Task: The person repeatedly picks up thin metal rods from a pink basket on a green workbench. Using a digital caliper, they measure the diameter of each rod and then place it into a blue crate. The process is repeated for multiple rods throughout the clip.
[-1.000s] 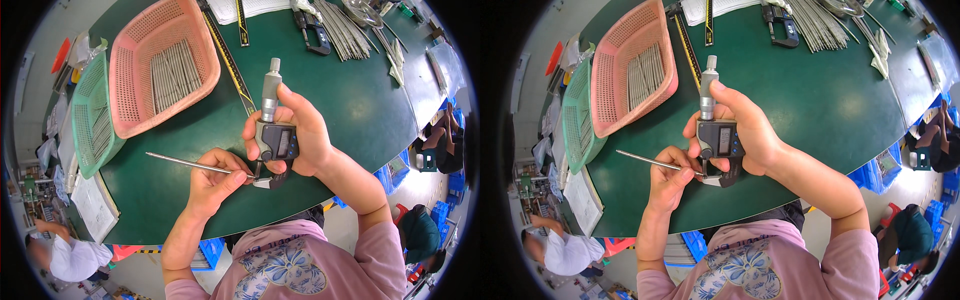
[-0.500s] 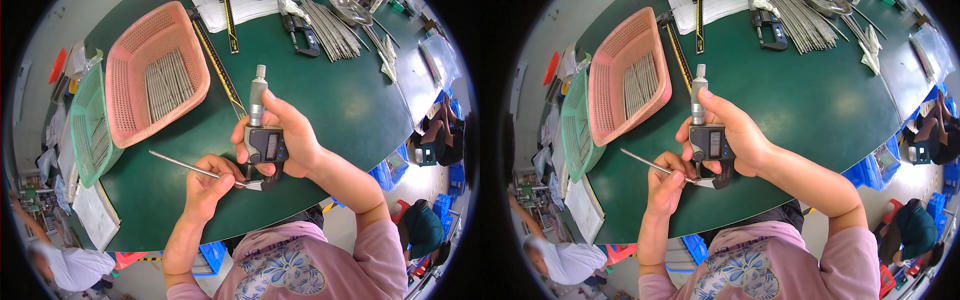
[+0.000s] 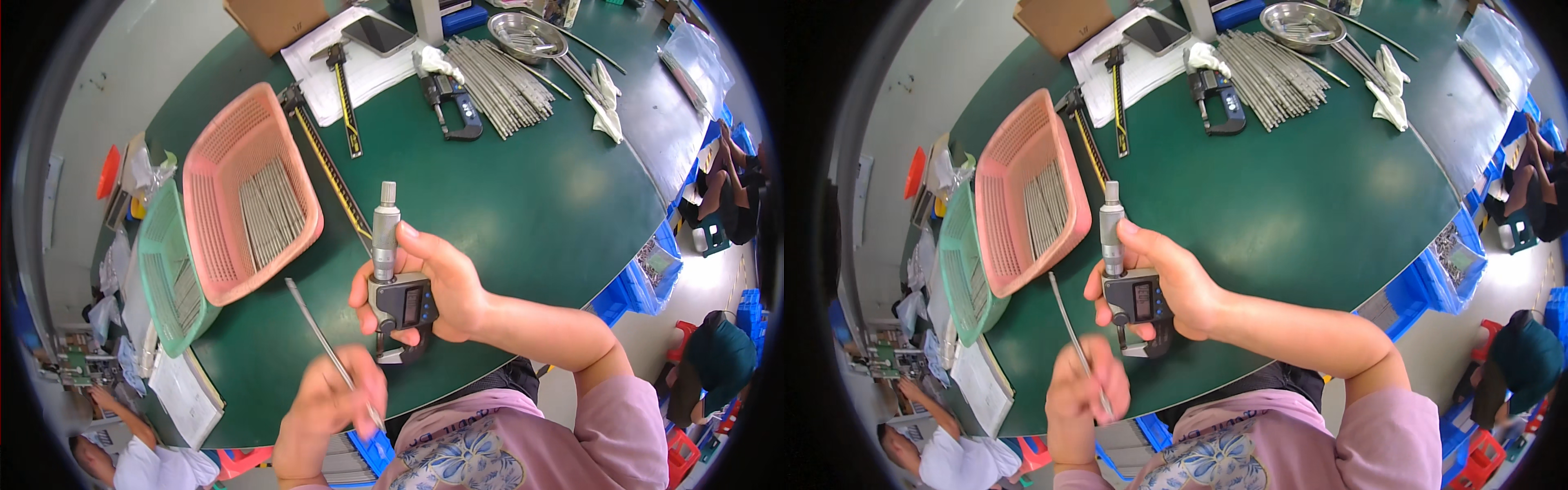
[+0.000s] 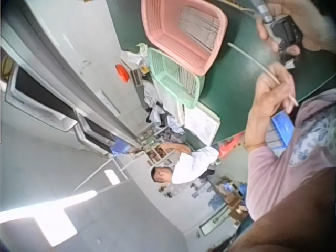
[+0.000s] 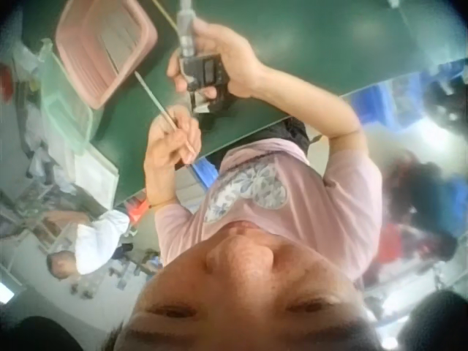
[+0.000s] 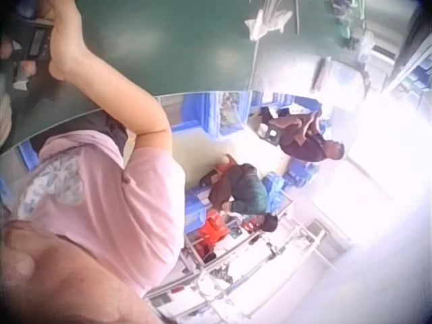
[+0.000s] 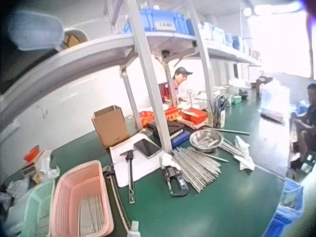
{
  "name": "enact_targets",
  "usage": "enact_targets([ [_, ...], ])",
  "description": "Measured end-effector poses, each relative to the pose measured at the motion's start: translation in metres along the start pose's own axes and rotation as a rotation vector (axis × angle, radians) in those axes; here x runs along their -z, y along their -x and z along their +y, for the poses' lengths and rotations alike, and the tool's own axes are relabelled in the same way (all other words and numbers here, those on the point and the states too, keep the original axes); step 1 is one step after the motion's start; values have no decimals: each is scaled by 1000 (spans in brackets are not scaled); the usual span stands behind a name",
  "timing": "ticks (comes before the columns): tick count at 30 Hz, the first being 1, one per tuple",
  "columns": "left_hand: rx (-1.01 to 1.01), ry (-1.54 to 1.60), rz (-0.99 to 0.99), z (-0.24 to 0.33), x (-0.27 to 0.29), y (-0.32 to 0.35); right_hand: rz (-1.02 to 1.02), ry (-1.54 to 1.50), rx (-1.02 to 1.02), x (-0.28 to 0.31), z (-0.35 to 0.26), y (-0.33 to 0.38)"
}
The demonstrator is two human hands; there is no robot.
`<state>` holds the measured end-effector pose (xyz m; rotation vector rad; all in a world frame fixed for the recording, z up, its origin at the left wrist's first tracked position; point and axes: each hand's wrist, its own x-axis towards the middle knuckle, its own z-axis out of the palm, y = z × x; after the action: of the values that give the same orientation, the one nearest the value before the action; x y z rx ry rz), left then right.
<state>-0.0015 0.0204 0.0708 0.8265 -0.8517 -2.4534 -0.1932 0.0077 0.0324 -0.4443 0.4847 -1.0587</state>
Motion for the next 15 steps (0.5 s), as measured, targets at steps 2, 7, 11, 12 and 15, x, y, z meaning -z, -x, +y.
enact_targets([
  [2,118,-182,-55,16,-24,8,59,-12,26,1,4,-3],
  [7,-8,-760,-74,89,-51,-79,128,-62,-36,6,19,-5],
  [11,7,-1111,115,119,-27,-187,59,75,-137,3,25,-8],
  [12,36,-1206,174,115,-22,-209,50,73,-127,5,26,-10],
  [15,208,-1390,169,102,-12,-263,60,89,-91,9,23,-8],
])
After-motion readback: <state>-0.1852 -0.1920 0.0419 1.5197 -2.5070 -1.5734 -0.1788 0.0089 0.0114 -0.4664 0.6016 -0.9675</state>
